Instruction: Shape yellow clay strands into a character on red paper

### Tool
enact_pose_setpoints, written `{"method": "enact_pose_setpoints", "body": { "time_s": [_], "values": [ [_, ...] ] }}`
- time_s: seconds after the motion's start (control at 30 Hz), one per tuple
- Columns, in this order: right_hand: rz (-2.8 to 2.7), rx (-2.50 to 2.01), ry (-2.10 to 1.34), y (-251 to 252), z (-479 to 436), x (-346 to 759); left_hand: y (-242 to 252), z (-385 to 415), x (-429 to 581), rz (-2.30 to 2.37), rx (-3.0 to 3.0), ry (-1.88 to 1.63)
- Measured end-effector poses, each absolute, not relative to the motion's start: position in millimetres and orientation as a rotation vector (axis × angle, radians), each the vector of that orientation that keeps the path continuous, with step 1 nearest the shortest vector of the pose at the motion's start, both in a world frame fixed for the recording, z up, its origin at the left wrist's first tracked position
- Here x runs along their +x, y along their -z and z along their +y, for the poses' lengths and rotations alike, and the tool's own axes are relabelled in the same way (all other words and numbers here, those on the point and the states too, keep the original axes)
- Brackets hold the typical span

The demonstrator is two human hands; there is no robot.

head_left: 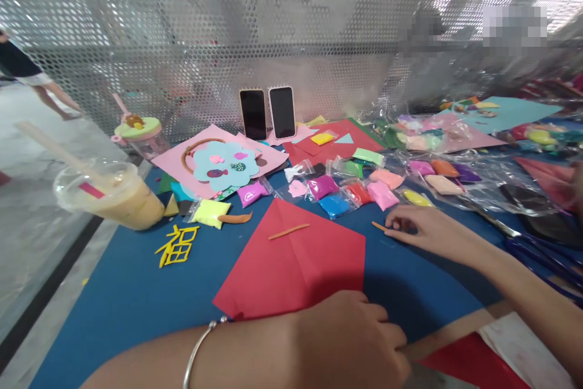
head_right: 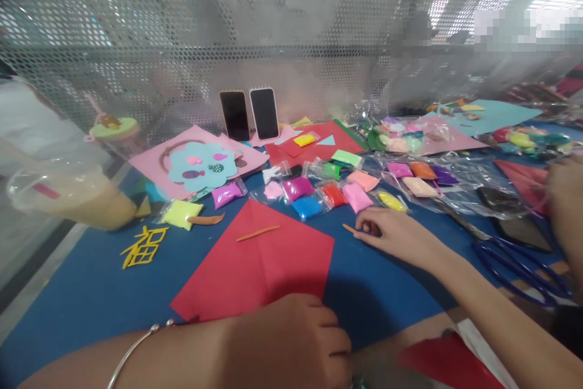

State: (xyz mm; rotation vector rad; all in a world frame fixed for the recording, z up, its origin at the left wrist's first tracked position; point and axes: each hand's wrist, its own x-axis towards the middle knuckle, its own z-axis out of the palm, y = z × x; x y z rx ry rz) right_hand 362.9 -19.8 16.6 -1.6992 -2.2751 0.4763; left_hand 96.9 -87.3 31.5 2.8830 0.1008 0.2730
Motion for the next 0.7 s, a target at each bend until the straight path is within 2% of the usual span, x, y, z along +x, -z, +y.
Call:
{"method": "enact_pose_setpoints", "body": {
  "time_s": [0.17,0.27,0.33,0.4,0.5,0.7],
  "values": [
    [-1.903,-1.67,-0.894,-24,-22,351,-32,-82,97,0.112,2.874,-0.33],
    [-1.494,-1.482,-1.113,-30,-26,329,-42,-67,95,0.336,2.649,-0.74],
    [-1.308,-1.327,-1.227,-31,-31,307,-47,-55,95,0.623,2.234,-1.115],
    [-1.206,-1.219,-1.274,-31,-36,282,-50,-46,96,0.804,1.791,-1.282],
    [-1.226,-1.128,-1.285,-27,-44,249,-52,-39,100,0.782,1.436,-1.224],
    [-1.131,-1.02,-1.256,-25,-47,219,-62,-40,101,0.718,1.353,-1.329]
  ]
}}
